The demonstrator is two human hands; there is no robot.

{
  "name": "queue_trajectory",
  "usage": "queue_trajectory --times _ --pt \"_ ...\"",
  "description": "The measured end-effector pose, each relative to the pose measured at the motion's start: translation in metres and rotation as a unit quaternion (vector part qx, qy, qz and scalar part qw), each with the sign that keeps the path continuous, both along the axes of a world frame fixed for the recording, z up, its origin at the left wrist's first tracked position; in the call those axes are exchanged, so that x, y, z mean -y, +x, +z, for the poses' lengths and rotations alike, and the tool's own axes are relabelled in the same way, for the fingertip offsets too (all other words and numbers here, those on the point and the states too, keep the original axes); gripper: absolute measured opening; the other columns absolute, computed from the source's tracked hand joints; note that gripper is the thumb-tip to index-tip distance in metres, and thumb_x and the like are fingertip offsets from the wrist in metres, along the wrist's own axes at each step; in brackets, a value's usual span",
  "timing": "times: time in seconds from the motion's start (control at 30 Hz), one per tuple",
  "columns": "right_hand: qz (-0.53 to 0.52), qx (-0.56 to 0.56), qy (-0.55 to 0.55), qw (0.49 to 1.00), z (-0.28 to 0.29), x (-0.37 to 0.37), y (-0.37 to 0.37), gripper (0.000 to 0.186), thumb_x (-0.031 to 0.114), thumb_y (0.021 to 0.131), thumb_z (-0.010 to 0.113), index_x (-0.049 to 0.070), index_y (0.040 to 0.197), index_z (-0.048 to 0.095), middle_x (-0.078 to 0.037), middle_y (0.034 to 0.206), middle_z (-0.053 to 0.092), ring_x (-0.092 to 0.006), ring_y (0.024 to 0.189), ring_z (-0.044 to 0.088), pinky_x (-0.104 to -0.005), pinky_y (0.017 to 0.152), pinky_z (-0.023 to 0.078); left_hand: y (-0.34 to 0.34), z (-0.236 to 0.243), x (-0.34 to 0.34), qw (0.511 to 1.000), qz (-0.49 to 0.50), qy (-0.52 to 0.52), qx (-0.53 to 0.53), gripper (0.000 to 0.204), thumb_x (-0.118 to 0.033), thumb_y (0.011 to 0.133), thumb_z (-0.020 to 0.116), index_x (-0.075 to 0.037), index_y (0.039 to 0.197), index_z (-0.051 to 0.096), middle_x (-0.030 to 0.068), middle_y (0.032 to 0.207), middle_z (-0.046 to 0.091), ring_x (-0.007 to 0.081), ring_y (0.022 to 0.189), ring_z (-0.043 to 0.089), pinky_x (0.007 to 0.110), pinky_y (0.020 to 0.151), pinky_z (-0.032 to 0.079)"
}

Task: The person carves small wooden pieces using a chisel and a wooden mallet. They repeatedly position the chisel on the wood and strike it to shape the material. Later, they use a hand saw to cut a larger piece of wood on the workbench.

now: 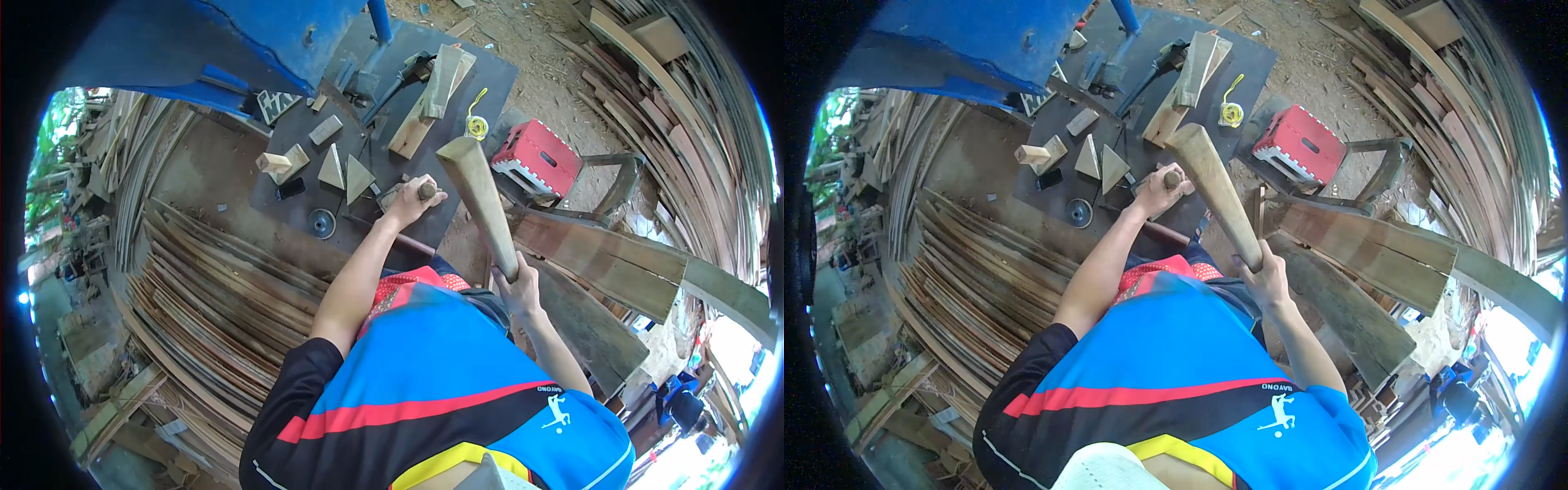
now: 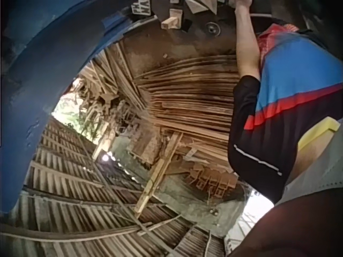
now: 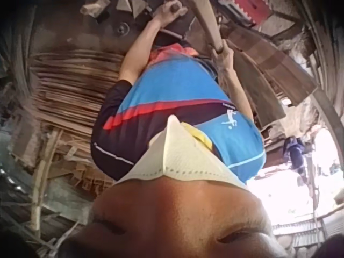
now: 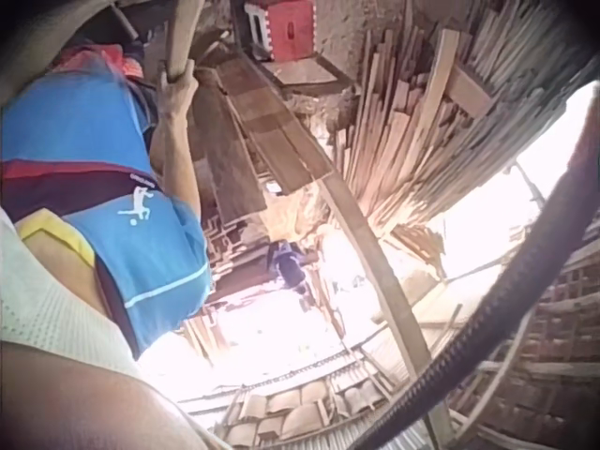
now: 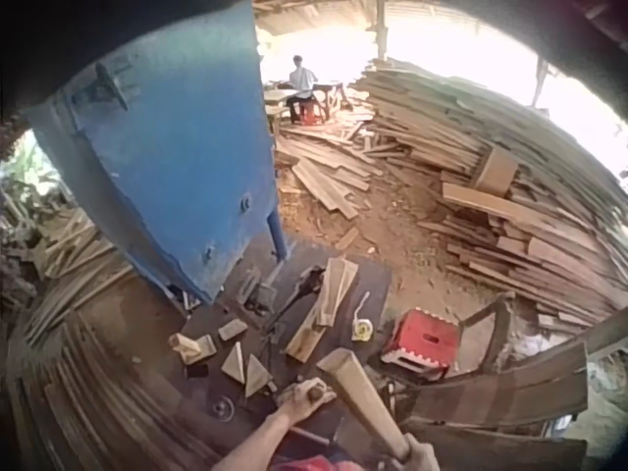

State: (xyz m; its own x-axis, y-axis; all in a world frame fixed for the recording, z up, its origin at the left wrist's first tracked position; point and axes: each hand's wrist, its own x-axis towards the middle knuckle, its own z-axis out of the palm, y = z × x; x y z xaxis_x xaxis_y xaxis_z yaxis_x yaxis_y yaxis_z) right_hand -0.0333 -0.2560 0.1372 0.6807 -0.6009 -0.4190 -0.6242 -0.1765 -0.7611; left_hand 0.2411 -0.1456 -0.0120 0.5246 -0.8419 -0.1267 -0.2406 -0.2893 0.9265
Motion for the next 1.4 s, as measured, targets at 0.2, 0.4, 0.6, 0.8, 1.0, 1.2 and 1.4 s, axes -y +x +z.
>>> queue_trajectory --times 0.2,0.4,0.6,0.8,1.0,1.2,1.4 --pt "0.100 -0.083 -0.046 0.990 -0.020 0.010 0.003 0.038 0.035 0.088 0.073 0.001 0.091 0.055 -0.027 0.074 0.064 -0.0460 0.075 0.066 -0.0475 0.066 0.050 0.005 -0.019 -0.010 0.993 -0.014 0.116 0.029 0.019 -0.020 0.086 0.076 -0.005 0.086 0.064 0.0145 0.087 0.070 0.0326 0.090 0.068 0.043 0.077 0.052" --pt "0.031 0.030 -0.027 0.999 -0.024 -0.009 0.001 0.035 0.032 0.087 0.073 0.001 0.092 0.058 -0.026 0.077 0.066 -0.0413 0.075 0.069 -0.0454 0.068 0.051 -0.001 -0.001 -0.009 0.997 0.020 0.044 0.055 0.022 -0.021 0.082 0.078 -0.004 0.091 0.067 0.0166 0.086 0.068 0.0364 0.088 0.066 0.044 0.079 0.052" --pt "0.048 -0.028 0.002 0.998 -0.041 -0.001 0.001 0.028 0.029 0.091 0.069 0.002 0.099 0.065 -0.017 0.072 0.067 -0.0278 0.068 0.067 -0.0404 0.065 0.050 0.006 -0.011 -0.007 0.995 -0.009 -0.015 0.094 0.028 -0.028 0.087 0.075 -0.005 0.094 0.062 0.0212 0.093 0.066 0.0414 0.094 0.064 0.047 0.081 0.051" --pt "-0.096 -0.036 0.082 0.991 -0.012 0.001 0.020 0.030 0.030 0.094 0.069 0.000 0.096 0.066 -0.003 0.064 0.059 -0.0086 0.049 0.053 -0.0267 0.044 0.042 -0.002 -0.028 -0.003 0.997 0.021 -0.024 0.065 0.030 -0.031 0.088 0.076 -0.006 0.089 0.061 0.0180 0.089 0.066 0.0384 0.086 0.064 0.046 0.077 0.050" --pt "-0.070 -0.063 0.009 0.996 -0.027 0.032 0.032 0.032 0.033 0.093 0.071 0.002 0.098 0.065 0.000 0.061 0.055 -0.0078 0.048 0.053 -0.0262 0.043 0.043 -0.009 -0.035 -0.001 0.993 0.066 -0.019 0.092 0.033 -0.035 0.088 0.075 -0.006 0.087 0.059 0.0175 0.083 0.064 0.0404 0.083 0.063 0.047 0.075 0.050" --pt "0.055 -0.114 0.006 0.992 -0.055 0.102 0.089 0.035 0.037 0.094 0.070 0.003 0.100 0.066 0.001 0.059 0.053 -0.0085 0.046 0.053 -0.0275 0.040 0.044 -0.011 -0.037 -0.006 0.992 0.083 -0.014 0.091 0.026 -0.026 0.081 0.077 -0.007 0.092 0.063 0.0174 0.090 0.068 0.0398 0.090 0.065 0.048 0.079 0.051" --pt "0.224 -0.093 -0.065 0.968 -0.146 0.187 0.185 0.050 0.046 0.091 0.068 -0.003 0.098 0.068 -0.014 0.065 0.064 -0.0233 0.058 0.065 -0.0404 0.056 0.049 -0.027 -0.006 -0.001 0.962 0.222 -0.009 0.157 0.032 -0.034 0.081 0.081 -0.008 0.090 0.064 0.0123 0.092 0.069 0.0352 0.092 0.065 0.045 0.083 0.051"
